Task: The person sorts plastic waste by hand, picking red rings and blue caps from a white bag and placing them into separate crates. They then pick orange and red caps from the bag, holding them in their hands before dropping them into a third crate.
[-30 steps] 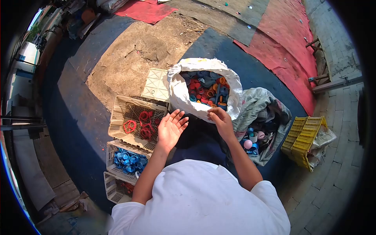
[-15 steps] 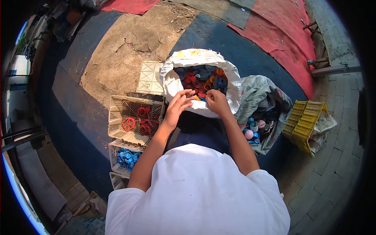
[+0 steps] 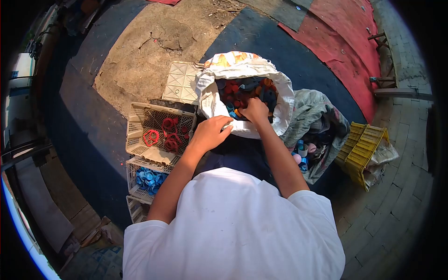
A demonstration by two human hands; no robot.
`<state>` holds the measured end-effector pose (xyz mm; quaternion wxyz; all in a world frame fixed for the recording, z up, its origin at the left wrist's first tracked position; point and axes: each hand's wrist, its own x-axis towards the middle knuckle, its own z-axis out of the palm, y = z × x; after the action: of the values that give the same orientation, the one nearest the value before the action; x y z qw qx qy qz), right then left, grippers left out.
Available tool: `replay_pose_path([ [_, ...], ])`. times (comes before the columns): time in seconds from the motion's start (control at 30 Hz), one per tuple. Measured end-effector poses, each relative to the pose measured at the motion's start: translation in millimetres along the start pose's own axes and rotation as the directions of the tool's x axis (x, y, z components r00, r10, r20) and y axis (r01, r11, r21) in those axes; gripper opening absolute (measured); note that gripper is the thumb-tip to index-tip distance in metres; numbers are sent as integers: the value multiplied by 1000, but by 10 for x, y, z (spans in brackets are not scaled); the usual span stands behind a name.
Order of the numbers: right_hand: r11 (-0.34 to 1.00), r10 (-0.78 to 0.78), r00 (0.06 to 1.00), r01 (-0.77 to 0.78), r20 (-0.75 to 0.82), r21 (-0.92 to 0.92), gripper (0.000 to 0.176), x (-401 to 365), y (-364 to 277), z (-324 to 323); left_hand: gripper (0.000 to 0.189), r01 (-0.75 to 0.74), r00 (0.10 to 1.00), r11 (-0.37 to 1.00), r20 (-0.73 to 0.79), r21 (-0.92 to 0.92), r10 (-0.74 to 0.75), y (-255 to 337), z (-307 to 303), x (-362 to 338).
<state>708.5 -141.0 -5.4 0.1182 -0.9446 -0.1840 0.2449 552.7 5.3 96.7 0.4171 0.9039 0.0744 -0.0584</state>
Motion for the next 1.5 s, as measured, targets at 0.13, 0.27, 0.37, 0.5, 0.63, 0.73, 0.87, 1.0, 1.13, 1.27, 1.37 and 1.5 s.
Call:
replay_pose_path([
  [0.13,992,33,998,-38,44,121,37,27,44,-35,27,-41,999,999,-5,-4,41,-12,18,-60],
  [0.27,976,72,997,-78,39,201,36,-42,122,-34,28,-59,998,998,-16,3,59,-10,41,-101],
  [0.37,950,150,987,-162,66,268,27,-88,108,-116,29,-50,999,999,-9,-5,50,1,30,-108],
  [0.5,948,12,976,58,-219,313,30,-102,233,-24,28,-46,999,999,-19,-25,46,33,10,-114],
  [0.63,885,10,956,128,-292,449,31,-160,304,-62,24,-68,995,995,-72,-70,63,40,5,-86],
  [0.73,787,28,958,156,-287,597,28,-272,245,-194,23,-56,995,989,-89,-136,44,63,-6,-76],
  [0.87,479,57,986,112,-158,871,24,-453,180,-299,22,-43,975,964,-220,-261,-16,57,-1,-32],
  [1.0,282,29,992,107,-119,954,23,-610,141,-389,32,39,965,718,-162,-695,-209,75,23,110],
  [1.13,296,8,943,314,-331,902,21,-884,-121,-622,48,106,968,12,101,-994,-231,142,36,318],
  [1.27,611,-215,779,578,-588,541,22,-1132,-393,-894,46,156,978,-312,190,-937,-81,308,35,430],
  [1.37,621,-325,659,690,-678,373,20,-1138,-446,-845,40,169,974,-362,211,-917,-80,321,88,455],
  [1.5,591,-232,744,619,-626,517,23,-1230,-486,-859,33,172,963,-490,251,-855,-101,195,143,439],
])
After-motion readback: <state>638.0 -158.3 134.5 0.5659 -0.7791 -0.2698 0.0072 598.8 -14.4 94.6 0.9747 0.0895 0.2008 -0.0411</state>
